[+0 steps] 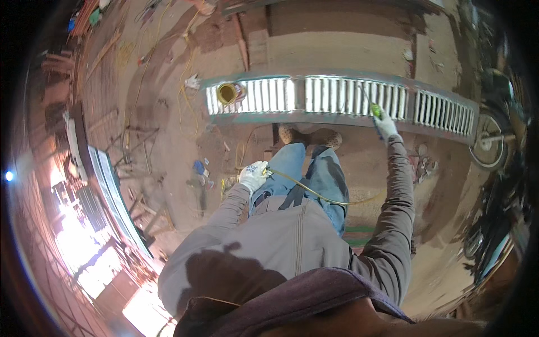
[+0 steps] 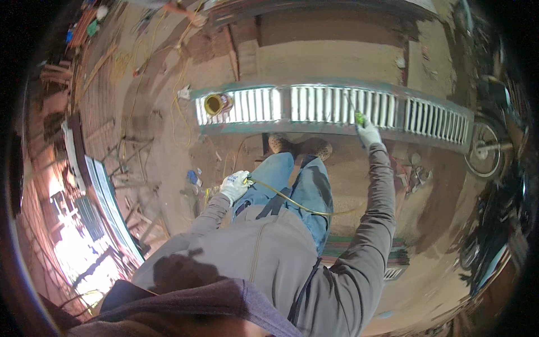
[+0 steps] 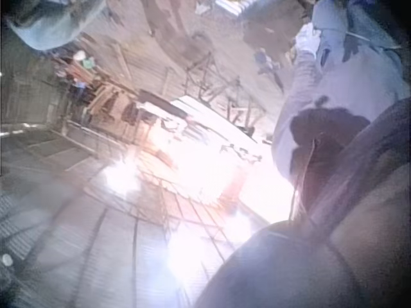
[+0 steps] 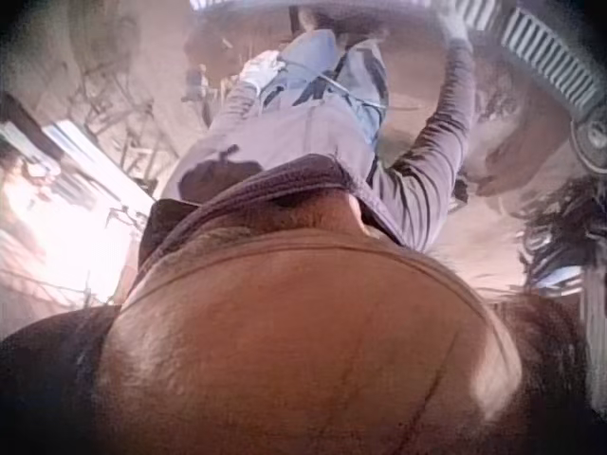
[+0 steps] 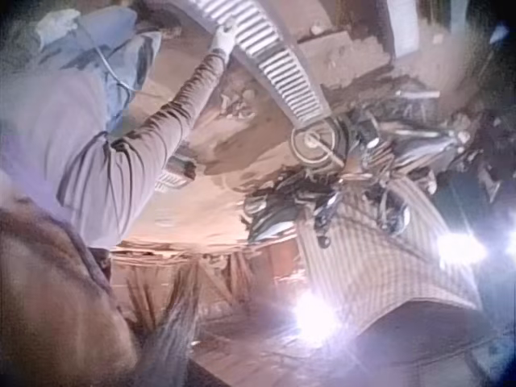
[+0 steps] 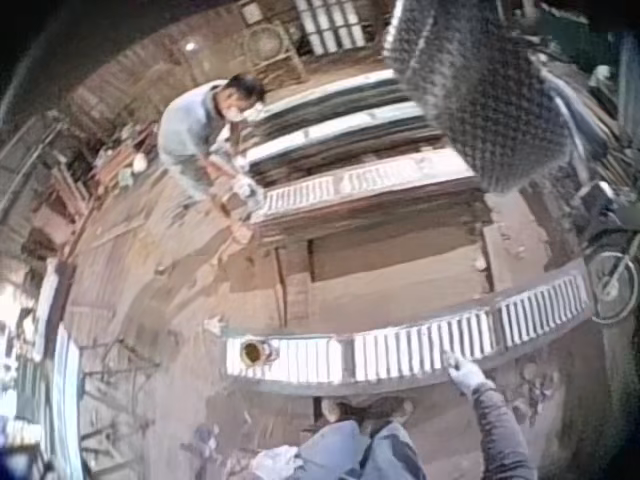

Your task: The person paints a metal grate with a brush, repeatedly dipping the brush into a paint can and applying paint to the surface. The person moves along the grate, covering different sections with paint.

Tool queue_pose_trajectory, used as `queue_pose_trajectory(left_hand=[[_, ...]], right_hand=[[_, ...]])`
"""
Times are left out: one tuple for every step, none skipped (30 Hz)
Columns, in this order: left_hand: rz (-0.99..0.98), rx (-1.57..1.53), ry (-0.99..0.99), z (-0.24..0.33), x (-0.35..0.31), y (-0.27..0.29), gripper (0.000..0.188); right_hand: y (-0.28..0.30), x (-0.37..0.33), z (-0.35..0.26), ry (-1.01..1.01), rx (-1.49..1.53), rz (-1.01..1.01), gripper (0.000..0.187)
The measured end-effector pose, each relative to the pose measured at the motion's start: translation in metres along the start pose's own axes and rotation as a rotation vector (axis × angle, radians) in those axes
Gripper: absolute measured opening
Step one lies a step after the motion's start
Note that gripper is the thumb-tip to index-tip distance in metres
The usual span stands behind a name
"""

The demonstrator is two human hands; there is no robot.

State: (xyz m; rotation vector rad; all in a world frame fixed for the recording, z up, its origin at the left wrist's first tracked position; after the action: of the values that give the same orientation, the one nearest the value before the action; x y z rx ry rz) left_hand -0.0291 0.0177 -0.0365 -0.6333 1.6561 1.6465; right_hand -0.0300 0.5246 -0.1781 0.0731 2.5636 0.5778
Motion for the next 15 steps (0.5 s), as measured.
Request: queue_pose_trajectory(left_hand=[[-0.004,-0.008,0.043,-0.004,-0.007,-0.008,0.035],[-0.011,-0.034,0.051,0.004,-0.009,-0.021,0.034],[-0.053,-0.03,0.025,-0.039,-0.006,-0.006,0.034],[-0.047,-0.064,0.041,-0.052,-0.003,-0.01,0.034],[-0.041,-0.098,0.031,-0.054,0.005,-0.013,0.034],[-0.069,-0.093,0.099,-0.079,-0.003,-0.014,0.035],[-0.036,-0.113,0.093,-0.084,-0.001,-0.016,0.035],[-0.003,-0.121,0.114,-0.1,-0.007,-0.022,0.036],[0.028,-0.131,0.114,-0.108,-0.008,-0.025,0.036],[-0.032,-0.13,0.124,-0.103,-0.002,-0.026,0.04],[-0.005,-0.133,0.157,-0.113,-0.005,-0.027,0.041],[0.021,-0.134,0.184,-0.12,-0.006,-0.03,0.043],[0.044,-0.128,0.214,-0.127,-0.011,-0.03,0.045],[0.07,-0.14,0.238,-0.133,-0.019,-0.03,0.045],[0.096,-0.155,0.235,-0.129,-0.02,-0.028,0.044]], right_hand=[[-0.023,-0.001,-0.03,-0.095,-0.074,-0.093,0.056],[-0.028,0.002,-0.037,0.001,-0.15,-0.059,0.052],[-0.075,0.002,-0.058,-0.016,-0.18,-0.067,0.052],[-0.102,0.018,-0.082,0.003,-0.099,-0.134,0.051],[-0.121,0.038,-0.098,0.125,-0.204,-0.152,0.05],[-0.162,0.038,-0.154,0.243,-0.11,-0.203,0.049],[-0.183,0.049,-0.167,0.233,-0.134,-0.257,0.049],[-0.208,0.052,-0.191,0.206,-0.134,-0.334,0.048],[-0.222,0.056,-0.205,0.257,-0.161,-0.336,0.047],[-0.223,0.068,-0.194,0.242,-0.177,-0.319,0.048],[-0.226,0.075,-0.197,0.197,-0.137,-0.325,0.05],[-0.215,0.084,-0.195,0.21,-0.139,-0.284,0.051],[-0.207,0.087,-0.194,0.222,-0.134,-0.245,0.052],[-0.19,0.086,-0.182,0.105,-0.091,-0.201,0.053],[-0.161,0.088,-0.154,0.09,-0.076,-0.099,0.052]])
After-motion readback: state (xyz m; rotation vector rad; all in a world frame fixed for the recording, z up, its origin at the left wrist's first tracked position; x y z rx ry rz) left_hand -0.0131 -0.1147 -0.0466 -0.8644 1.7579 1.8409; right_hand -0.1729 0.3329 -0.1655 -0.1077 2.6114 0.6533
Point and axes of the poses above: each hand's wrist, its own x-axis towards the middle knuckle, its own y-axis out of the back of the hand, z = x × y, the point moved 5 cm from there along x, towards the middle knuckle, and after that the axes turned 13 degrees about y, right-handed, at the moved point
